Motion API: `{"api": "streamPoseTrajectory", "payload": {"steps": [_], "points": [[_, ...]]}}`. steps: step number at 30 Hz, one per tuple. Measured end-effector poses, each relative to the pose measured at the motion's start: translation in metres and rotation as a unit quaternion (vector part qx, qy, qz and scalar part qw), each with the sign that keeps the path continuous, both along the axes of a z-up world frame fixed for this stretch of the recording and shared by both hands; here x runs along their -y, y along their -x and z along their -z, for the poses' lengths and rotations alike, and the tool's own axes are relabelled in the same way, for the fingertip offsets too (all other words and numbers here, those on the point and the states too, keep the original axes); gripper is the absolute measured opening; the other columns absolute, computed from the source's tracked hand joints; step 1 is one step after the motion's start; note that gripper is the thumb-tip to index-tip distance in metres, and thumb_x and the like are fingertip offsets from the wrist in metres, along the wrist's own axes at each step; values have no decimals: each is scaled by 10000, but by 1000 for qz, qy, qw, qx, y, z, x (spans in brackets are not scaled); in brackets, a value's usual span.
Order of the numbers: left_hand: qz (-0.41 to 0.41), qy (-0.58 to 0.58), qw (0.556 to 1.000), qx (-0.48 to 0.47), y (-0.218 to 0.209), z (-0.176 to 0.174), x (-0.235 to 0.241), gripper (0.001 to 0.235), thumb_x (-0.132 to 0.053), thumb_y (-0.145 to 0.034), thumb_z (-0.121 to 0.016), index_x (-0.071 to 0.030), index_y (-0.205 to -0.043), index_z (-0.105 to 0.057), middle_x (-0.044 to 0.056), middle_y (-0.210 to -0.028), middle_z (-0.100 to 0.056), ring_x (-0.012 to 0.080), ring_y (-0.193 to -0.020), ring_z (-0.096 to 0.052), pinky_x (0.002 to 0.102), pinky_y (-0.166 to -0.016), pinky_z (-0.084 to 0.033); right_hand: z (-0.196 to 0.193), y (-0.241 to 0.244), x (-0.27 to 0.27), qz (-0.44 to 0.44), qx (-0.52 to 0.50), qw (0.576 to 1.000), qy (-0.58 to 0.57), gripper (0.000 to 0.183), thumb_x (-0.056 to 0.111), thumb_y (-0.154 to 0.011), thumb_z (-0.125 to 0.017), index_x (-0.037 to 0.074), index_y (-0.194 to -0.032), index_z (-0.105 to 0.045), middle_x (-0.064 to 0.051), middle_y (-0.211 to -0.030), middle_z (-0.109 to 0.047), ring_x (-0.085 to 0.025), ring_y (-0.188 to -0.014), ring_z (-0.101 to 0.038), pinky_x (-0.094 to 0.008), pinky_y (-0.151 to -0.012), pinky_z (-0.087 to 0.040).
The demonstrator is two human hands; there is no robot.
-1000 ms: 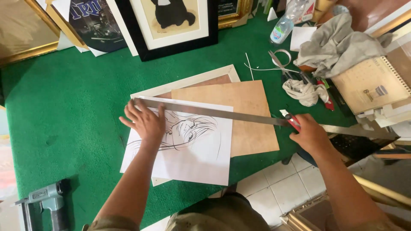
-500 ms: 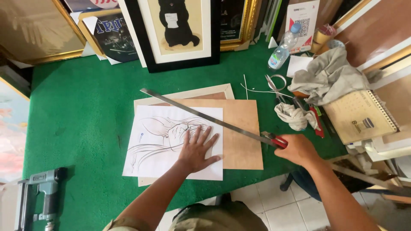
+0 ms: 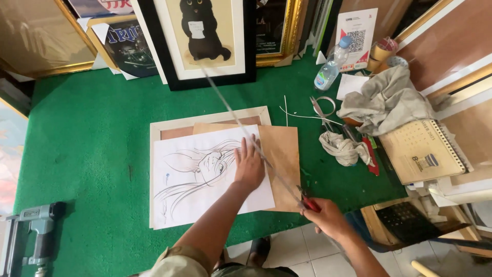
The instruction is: The person wipes a glass pane inside a white frame with a cloth, then places a cardboard backing and a printed drawing on top. They use a metal ruler and a utility knife to trim the drawing to fit the frame.
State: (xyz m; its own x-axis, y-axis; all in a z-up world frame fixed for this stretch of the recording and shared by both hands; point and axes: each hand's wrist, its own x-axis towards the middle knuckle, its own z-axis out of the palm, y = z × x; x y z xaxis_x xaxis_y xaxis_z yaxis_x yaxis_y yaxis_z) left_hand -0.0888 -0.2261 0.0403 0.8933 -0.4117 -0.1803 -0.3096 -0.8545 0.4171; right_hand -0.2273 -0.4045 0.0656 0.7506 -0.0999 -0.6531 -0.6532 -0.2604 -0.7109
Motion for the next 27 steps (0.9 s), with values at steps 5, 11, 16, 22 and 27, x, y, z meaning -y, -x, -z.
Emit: {"api": "streamPoseTrajectory", "payload": {"steps": [5, 11, 16, 22, 27], "points": [[21, -67, 996, 51, 0, -7, -48, 580, -432, -876, -237, -167, -1383, -140, 72, -1460, -47, 308, -1335, 16, 516, -1043, -5, -29, 10, -20, 88, -94, 990, -64, 299, 112, -760, -489, 31, -995, -655, -95, -879, -594, -187, -785, -481, -283, -451, -409], [39, -114, 990, 79, 5, 4, -36, 651, -577, -843, -112, -236, -1396, -81, 71, -1462, -26, 348, -1327, 10, 538, -1028, -24, -13, 30, -30, 142, -103, 977, -125, 397, 97, -751, -479, 27, -1097, -660, -108, -896, -600, -199, -845, -491, -293, -464, -416], [27, -94, 987, 125, -4, 23, -16, 648, -526, -870, -153, -159, -1396, -63, 78, -1460, -65, 331, -1332, -20, 526, -1038, -33, -10, 44, -43, 163, -118, 972, -120, 433, 101, -718, -477, 19, -1102, -659, -107, -889, -618, -214, -829, -502, -275, -449, -410], [35, -22, 995, 95, -3, 31, -23, 601, -412, -898, -120, -73, -1389, -45, 104, -1459, -75, 295, -1343, -30, 460, -1064, 2, 10, 75, -63, 262, -128, 930, -224, 361, 104, -750, -488, -35, -1067, -591, -159, -1036, -633, -243, -741, -482, -289, -425, -402], [51, -68, 989, 119, 0, 38, -25, 601, -436, -894, -118, -93, -1388, -105, 104, -1460, -57, 311, -1339, -22, 483, -1058, -15, 14, 85, -75, 256, -143, 938, -186, 345, 156, -758, -444, 18, -1014, -630, -79, -934, -601, -107, -430, -250, -255, -371, -393]]}}
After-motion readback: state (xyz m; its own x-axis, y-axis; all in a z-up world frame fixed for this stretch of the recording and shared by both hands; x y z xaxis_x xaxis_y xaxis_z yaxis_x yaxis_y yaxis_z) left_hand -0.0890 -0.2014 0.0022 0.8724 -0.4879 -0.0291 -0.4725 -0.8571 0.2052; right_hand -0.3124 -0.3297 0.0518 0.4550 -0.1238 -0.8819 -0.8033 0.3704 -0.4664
